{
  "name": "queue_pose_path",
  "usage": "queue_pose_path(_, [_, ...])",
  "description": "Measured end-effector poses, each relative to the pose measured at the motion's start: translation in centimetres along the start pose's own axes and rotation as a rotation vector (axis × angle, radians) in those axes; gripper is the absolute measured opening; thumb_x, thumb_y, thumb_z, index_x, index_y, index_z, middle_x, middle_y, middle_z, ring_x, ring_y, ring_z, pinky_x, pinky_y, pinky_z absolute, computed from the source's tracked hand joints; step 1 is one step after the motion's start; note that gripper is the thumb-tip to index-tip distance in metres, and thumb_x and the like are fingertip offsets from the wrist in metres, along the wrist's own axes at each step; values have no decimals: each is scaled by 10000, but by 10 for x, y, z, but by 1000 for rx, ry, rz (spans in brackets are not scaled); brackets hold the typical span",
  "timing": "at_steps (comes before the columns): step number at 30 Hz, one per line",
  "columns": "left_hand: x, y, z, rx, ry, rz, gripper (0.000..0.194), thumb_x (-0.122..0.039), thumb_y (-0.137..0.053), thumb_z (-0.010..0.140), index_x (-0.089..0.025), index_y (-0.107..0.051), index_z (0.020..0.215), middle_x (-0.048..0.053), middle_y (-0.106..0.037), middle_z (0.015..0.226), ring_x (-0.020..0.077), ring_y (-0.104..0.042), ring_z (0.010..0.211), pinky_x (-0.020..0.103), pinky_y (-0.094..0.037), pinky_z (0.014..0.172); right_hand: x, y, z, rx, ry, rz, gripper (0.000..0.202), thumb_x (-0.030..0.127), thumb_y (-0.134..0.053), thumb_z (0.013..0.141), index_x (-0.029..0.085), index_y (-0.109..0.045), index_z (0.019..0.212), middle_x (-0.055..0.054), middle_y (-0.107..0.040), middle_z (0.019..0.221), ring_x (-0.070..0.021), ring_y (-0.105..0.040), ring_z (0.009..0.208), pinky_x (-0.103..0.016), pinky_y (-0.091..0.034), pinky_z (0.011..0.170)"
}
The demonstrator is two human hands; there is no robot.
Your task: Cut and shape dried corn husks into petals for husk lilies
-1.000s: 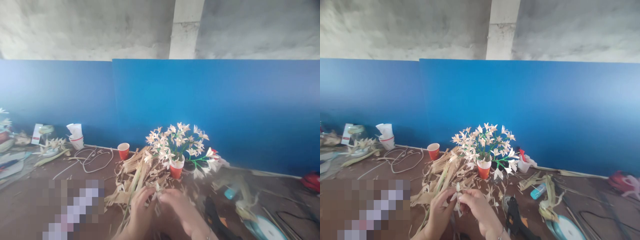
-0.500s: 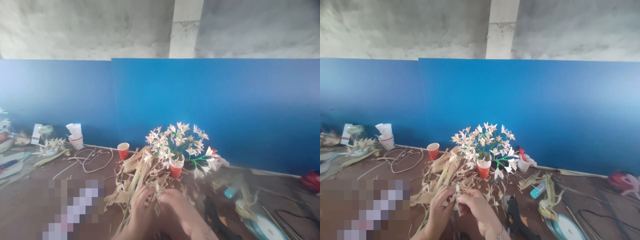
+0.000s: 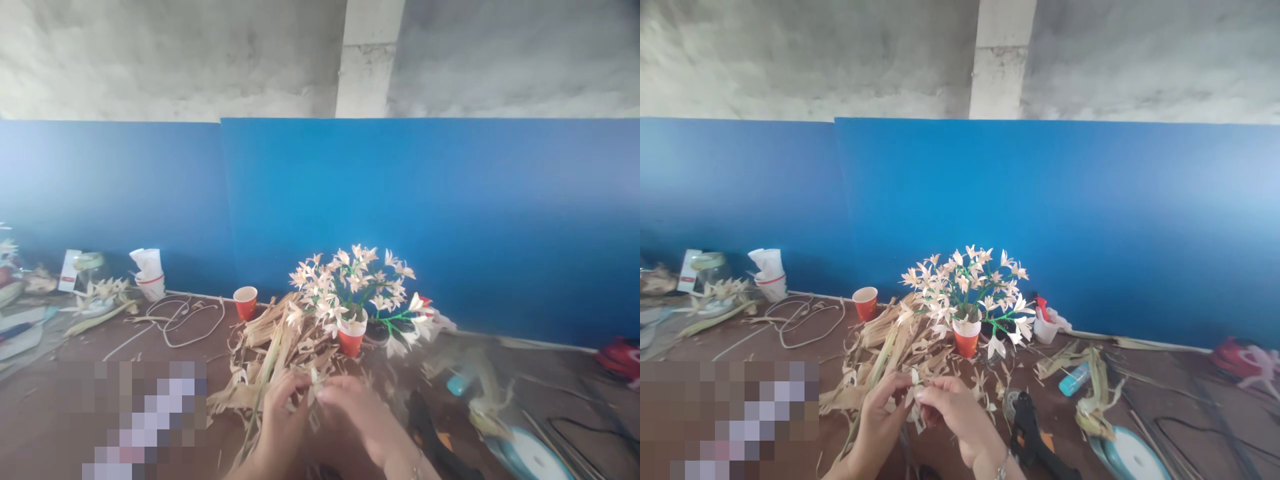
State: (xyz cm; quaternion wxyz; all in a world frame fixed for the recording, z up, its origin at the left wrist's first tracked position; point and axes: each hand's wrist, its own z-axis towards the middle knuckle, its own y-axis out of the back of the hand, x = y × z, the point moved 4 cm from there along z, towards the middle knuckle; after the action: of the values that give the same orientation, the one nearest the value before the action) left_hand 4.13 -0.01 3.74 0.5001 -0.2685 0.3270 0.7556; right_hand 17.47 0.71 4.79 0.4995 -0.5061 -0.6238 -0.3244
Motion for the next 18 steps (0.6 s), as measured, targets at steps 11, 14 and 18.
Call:
queue_pose_path(11, [12, -4, -2, 104, 99, -116, 106, -199, -591, 754, -185, -683, 704, 42, -666, 657, 166, -600, 598, 251, -482, 563, 17, 9, -11, -133, -43, -158, 154, 293, -605, 640, 169, -557, 562, 59, -510, 466, -80, -451, 488, -209, -304, 521])
queue_pose_path(14, [13, -4, -2, 110, 132, -126, 103, -210, -600, 747, -181, -671, 679, 35, -646, 630, 160, -581, 581, 244, -472, 551, 17, 9, -12, -119, -46, -168, 148, 283, -607, 636, 174, -540, 561, 64, -502, 466, -79, -451, 493, -206, -310, 523])
queue_pose_path(18, [10, -4, -2, 135, 155, -134, 111, -234, -621, 735, -178, -653, 645, 27, -627, 610, 154, -559, 566, 239, -464, 546, 19, 13, -14, -131, -36, -217, 158, 294, -614, 646, 178, -540, 568, 64, -498, 472, -79, -452, 500, -202, -311, 520])
